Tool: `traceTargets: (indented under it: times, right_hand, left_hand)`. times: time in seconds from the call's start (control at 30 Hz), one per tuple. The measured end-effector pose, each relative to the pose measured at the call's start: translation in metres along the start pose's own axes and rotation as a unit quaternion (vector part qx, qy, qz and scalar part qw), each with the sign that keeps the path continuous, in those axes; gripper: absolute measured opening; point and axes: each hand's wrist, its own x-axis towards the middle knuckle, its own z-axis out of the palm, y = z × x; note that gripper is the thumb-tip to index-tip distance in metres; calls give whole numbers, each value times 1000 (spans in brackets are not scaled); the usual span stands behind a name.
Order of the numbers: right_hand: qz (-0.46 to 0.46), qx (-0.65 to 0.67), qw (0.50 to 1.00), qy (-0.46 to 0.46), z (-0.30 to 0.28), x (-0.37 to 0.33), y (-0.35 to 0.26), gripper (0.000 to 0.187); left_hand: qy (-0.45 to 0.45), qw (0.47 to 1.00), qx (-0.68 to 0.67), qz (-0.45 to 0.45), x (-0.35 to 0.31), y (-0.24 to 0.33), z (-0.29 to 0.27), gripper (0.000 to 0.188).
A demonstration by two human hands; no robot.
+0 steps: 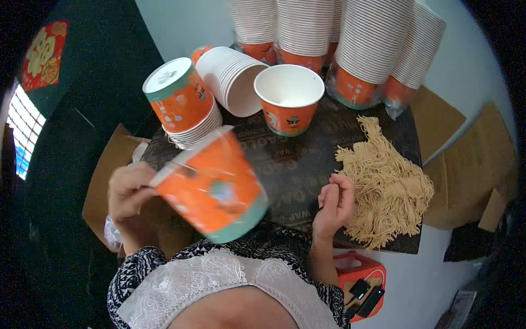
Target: Attach string handles to large paper buckets on a workshop bench.
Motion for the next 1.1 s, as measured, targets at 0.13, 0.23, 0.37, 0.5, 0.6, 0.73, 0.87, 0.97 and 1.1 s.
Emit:
traceTargets:
  times: [0.13,0.23,0.37,0.5,0.6,0.73,0.87,0.97,1.1]
  right_hand:
    - [55,31,998,13,7,3,-6,11]
    - [51,18,999,2,7,3,-1,11]
    - [52,-6,998,-32,7,0,2,11]
    - [68,14,997,-43,1,-3,5,10]
    - [76,-1,997,-20,1,-4,2,10]
    - [89,-9,996,-18,4,-6,-2,10]
    - [91,-4,996,-24,3,-8,-4,10]
    - [77,8,997,-30,1,-9,-1,10]
    - [84,19,996,-18,0,-11,-2,10]
  left_hand:
    - [354,897,-220,-146,-86,-23,-46,8]
    - [523,796,-289,-94,-111,-52,-62,13]
    - [674,668,-315,-23,-97,-91,-72,10]
    - [572,670,-466,79,-26,-120,-71,20]
    - [565,638,-512,108,48,-130,-56,27]
    - [602,578,-545,78,126,-125,-24,21]
    - [610,577,-540,61,168,-107,10,20]
    - [612,597,-518,20,180,-90,25,29]
    - [624,583,-520,-9,193,-84,46,13]
